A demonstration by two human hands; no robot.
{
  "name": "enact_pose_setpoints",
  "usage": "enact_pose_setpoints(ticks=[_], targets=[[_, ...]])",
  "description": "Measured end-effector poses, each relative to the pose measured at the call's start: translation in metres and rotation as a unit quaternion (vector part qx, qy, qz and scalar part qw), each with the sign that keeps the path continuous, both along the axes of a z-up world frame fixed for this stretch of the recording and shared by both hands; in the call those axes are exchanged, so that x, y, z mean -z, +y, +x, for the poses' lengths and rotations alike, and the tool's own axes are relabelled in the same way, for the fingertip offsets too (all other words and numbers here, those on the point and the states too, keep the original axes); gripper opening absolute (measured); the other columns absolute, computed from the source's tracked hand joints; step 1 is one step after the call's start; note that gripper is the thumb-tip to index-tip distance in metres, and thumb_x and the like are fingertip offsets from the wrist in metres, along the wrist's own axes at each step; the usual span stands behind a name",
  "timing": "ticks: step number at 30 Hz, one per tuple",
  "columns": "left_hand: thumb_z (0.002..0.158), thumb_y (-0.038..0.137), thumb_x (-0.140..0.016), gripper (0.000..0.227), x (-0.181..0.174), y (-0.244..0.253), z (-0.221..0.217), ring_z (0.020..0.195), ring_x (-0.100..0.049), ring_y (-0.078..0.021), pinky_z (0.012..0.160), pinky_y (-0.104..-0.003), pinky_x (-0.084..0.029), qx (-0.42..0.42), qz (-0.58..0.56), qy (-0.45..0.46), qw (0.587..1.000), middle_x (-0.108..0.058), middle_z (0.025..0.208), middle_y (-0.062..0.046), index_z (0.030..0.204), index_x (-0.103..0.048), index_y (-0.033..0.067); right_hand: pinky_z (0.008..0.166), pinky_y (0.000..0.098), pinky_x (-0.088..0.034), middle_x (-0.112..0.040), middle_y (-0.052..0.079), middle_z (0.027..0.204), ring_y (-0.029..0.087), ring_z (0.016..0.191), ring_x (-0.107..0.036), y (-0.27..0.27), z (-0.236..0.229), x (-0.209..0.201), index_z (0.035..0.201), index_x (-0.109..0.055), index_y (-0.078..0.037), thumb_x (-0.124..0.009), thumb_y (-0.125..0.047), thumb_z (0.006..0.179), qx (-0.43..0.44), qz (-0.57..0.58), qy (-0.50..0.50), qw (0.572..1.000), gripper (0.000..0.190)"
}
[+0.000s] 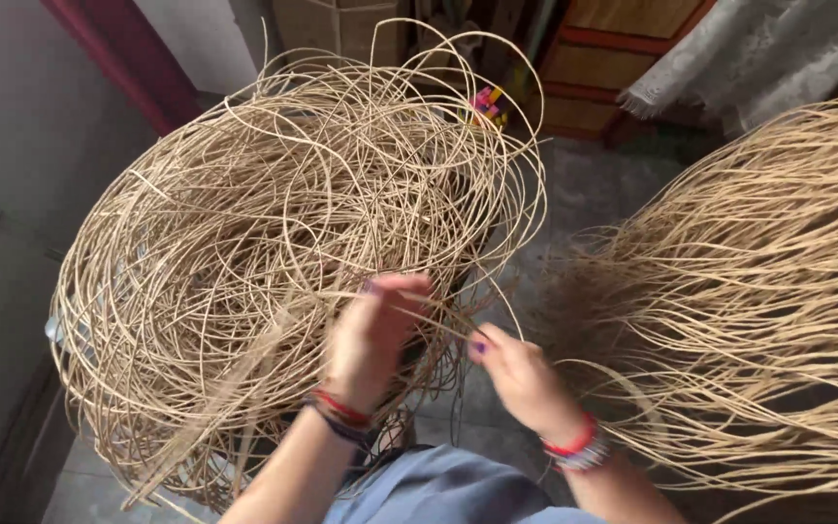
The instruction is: Weaving individual straw strands onto a circular frame to create a decorative structure
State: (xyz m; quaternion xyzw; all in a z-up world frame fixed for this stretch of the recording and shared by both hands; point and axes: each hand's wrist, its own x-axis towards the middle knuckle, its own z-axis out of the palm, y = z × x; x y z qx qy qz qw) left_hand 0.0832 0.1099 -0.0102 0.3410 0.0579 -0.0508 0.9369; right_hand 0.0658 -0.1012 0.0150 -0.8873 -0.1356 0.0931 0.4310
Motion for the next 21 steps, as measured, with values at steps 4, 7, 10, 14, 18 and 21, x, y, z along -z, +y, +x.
enact_pose_setpoints(ticks=[4, 7, 10, 14, 18, 21], targets=[[0.104, 0.027, -0.055, 0.027, -0.007, 0.029, 0.008, 0.111, -0.070, -0.0278, 0.106, -0.047, -0.050, -0.033, 0.007, -0.102, 0.994, -0.076, 0.113, -0.011, 0.104, -0.075, 0.0085, 0.070, 0.0303, -0.049, -0.065, -0.001, 0.070, 0.015, 0.064, -0.061, -0.025, -0.011, -0.003, 0.087, -0.061, -0.015, -0.043, -0.025, 0.104, -0.038, -0.041, 0.072, 0.996, 0.027], [0.104, 0.026, -0.051, 0.033, -0.001, -0.007, -0.009, 0.115, -0.069, -0.0331, 0.111, -0.049, -0.049, 0.029, 0.025, -0.120, 0.992, -0.074, 0.114, -0.020, 0.106, -0.072, 0.0011, 0.070, 0.0307, -0.052, -0.069, 0.000, 0.076, 0.015, 0.068, -0.064, -0.005, -0.015, 0.005, 0.102, -0.067, -0.013, -0.044, -0.018, 0.100, -0.039, 0.004, 0.086, 0.996, 0.023], [0.108, 0.033, -0.042, 0.042, -0.017, -0.021, -0.010, 0.109, -0.071, -0.0261, 0.099, -0.038, -0.056, 0.041, 0.141, -0.202, 0.968, -0.074, 0.111, -0.016, 0.105, -0.071, 0.0027, 0.068, 0.0304, -0.050, -0.071, 0.000, 0.080, 0.015, 0.069, -0.064, -0.005, -0.014, 0.003, 0.114, -0.069, -0.012, -0.048, -0.011, 0.097, -0.035, 0.021, 0.078, 0.996, 0.027], [0.108, 0.028, -0.052, 0.030, -0.014, -0.004, -0.005, 0.107, -0.073, -0.0282, 0.101, -0.043, -0.056, -0.031, 0.017, -0.128, 0.991, -0.077, 0.112, -0.013, 0.118, -0.068, 0.0042, 0.063, 0.0288, -0.048, -0.067, -0.002, 0.072, 0.012, 0.064, -0.062, -0.039, -0.031, 0.002, 0.099, -0.065, -0.014, -0.047, -0.022, 0.103, -0.003, 0.002, 0.086, 0.996, 0.020], [0.097, 0.053, -0.048, 0.064, -0.026, -0.041, -0.012, 0.094, -0.076, -0.0245, 0.087, -0.037, -0.057, 0.002, 0.153, -0.059, 0.986, -0.078, 0.107, -0.021, 0.123, -0.057, -0.0039, 0.077, 0.0275, -0.051, -0.070, -0.002, 0.097, 0.013, 0.073, -0.060, -0.054, -0.049, 0.011, 0.104, -0.066, -0.010, -0.045, -0.022, 0.105, 0.065, 0.083, 0.062, 0.992, 0.024], [0.104, 0.047, -0.047, 0.054, -0.030, -0.072, -0.023, 0.104, -0.072, -0.0236, 0.095, -0.038, -0.058, 0.133, 0.162, -0.170, 0.963, -0.075, 0.109, -0.015, 0.112, -0.070, -0.0017, 0.068, 0.0269, -0.052, -0.064, 0.000, 0.075, 0.012, 0.065, -0.060, -0.067, -0.062, 0.006, 0.110, -0.072, -0.013, -0.044, -0.025, 0.105, 0.090, 0.071, 0.050, 0.992, 0.031]])
